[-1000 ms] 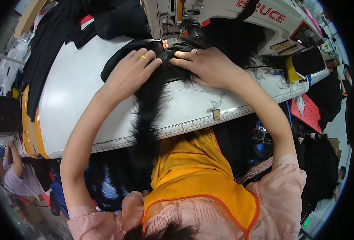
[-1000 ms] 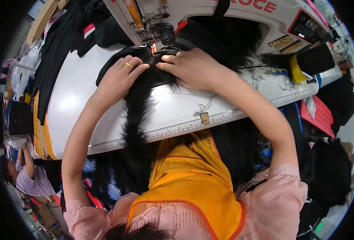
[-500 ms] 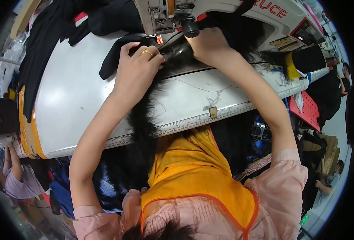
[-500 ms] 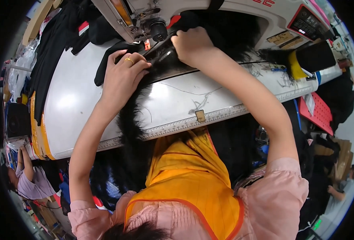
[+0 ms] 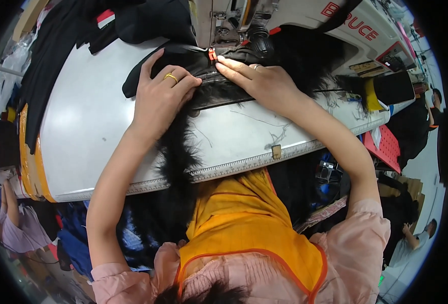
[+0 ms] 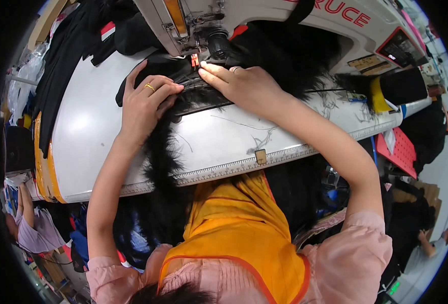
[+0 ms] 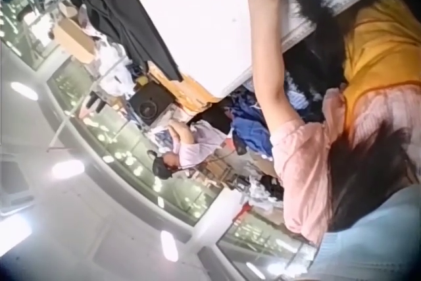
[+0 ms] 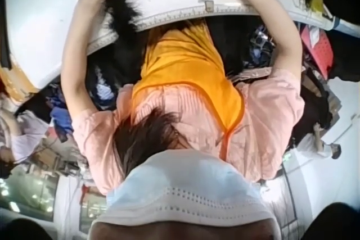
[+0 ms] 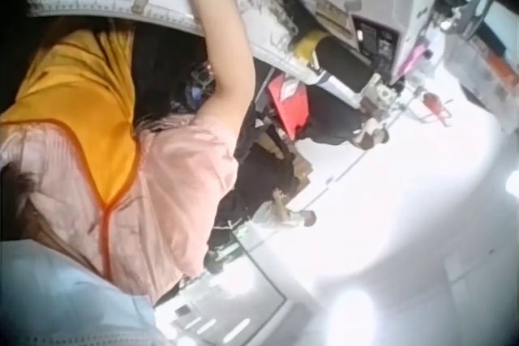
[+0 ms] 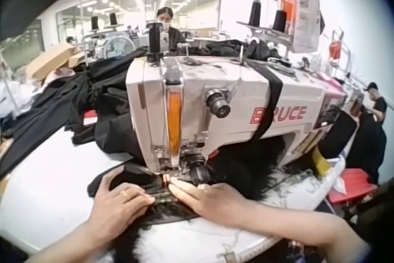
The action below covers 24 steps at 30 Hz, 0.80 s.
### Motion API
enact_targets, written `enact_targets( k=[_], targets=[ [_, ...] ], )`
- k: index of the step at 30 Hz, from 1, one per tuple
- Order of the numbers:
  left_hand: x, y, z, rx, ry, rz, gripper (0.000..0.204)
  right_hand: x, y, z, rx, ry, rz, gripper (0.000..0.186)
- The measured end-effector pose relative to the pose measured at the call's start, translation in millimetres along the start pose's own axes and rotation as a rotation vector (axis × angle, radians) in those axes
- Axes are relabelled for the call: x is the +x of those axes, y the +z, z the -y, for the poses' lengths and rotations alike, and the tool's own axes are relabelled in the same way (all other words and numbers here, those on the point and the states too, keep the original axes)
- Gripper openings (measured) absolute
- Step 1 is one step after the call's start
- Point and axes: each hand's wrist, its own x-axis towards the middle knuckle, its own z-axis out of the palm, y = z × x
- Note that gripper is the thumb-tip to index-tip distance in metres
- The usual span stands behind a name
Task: Sew black fur trim onto a dark garment using an industrial sewing machine.
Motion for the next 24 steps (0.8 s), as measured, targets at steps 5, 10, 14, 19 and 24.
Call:
enact_targets(
  k=[5,10,14,19,24],
  targets=[
    [12.1,9.0,8.0,0.062,0.073,-0.060,0.008,3.8,4.5,-18.0,-0.077,0.142,0.180,0.054],
    [18.5,26.2,16.1,0.064,0.025,-0.071,0.014,2.0,20.9,-33.6,0.390,0.340,-0.167,0.020],
    [22.2,24.7,13.2,0.023,0.008,-0.067,0.015,5.9,1.3,-32.2,0.080,0.222,-0.058,0.004],
    [25.7,30.1,12.3,0.119,0.068,-0.081,0.011,2.1,12.8,-38.0,0.040,0.194,-0.220,0.003],
    [26.5,33.3,11.8,0.160,0.084,-0.091,0.007,3.6,14.3,-34.0,0.016,0.202,-0.362,0.003]
  ],
)
